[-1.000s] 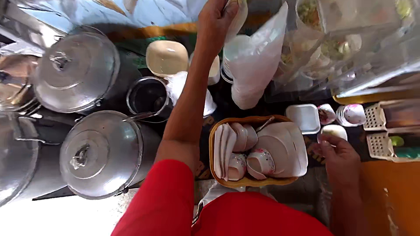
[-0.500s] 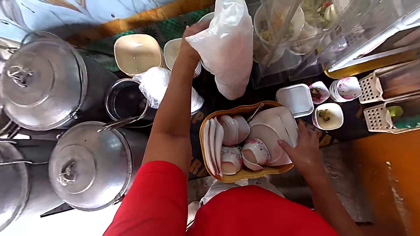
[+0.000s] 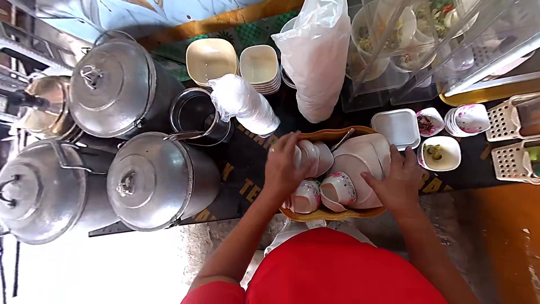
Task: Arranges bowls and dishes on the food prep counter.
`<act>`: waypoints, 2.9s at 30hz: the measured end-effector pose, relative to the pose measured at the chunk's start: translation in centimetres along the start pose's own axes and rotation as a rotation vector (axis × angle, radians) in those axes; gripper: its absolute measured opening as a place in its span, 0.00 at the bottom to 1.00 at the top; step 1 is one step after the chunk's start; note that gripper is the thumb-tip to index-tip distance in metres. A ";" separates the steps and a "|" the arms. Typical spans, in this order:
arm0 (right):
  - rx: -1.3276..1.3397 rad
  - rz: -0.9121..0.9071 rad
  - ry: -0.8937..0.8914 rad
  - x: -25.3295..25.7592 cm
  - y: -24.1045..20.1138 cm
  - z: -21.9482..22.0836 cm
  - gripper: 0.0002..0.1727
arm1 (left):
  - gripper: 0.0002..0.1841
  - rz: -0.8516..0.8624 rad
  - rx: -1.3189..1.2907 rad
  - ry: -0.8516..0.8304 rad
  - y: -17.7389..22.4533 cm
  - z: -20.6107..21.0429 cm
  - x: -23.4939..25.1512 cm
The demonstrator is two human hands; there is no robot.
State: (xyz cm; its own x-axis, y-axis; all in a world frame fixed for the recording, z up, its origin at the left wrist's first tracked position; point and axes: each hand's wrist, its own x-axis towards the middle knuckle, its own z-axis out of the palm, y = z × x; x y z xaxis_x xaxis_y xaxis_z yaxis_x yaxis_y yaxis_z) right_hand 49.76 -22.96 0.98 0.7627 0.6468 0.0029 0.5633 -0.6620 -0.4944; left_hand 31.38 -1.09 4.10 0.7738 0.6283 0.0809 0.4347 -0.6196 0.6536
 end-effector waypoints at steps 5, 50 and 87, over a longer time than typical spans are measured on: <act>0.231 -0.194 -0.167 0.1 -4.2 0.9 0.27 | 0.36 0.042 0.078 0.056 -1.7 2.7 -4.3; 1.132 0.346 -0.394 5.4 -10.4 1.6 0.21 | 0.33 0.281 0.390 0.335 1.2 2.8 -3.8; 0.488 -0.047 -0.889 1.8 -8.4 3.9 0.43 | 0.34 -0.455 -0.701 0.558 -1.7 -3.2 -2.0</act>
State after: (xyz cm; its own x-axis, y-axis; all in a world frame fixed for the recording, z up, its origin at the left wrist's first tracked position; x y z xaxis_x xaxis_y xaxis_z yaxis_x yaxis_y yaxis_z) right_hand 45.15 -14.81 1.71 0.1183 0.8469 -0.5184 0.2437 -0.5308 -0.8117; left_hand 27.55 0.23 5.23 0.1968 0.9784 -0.0631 0.1268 0.0384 0.9912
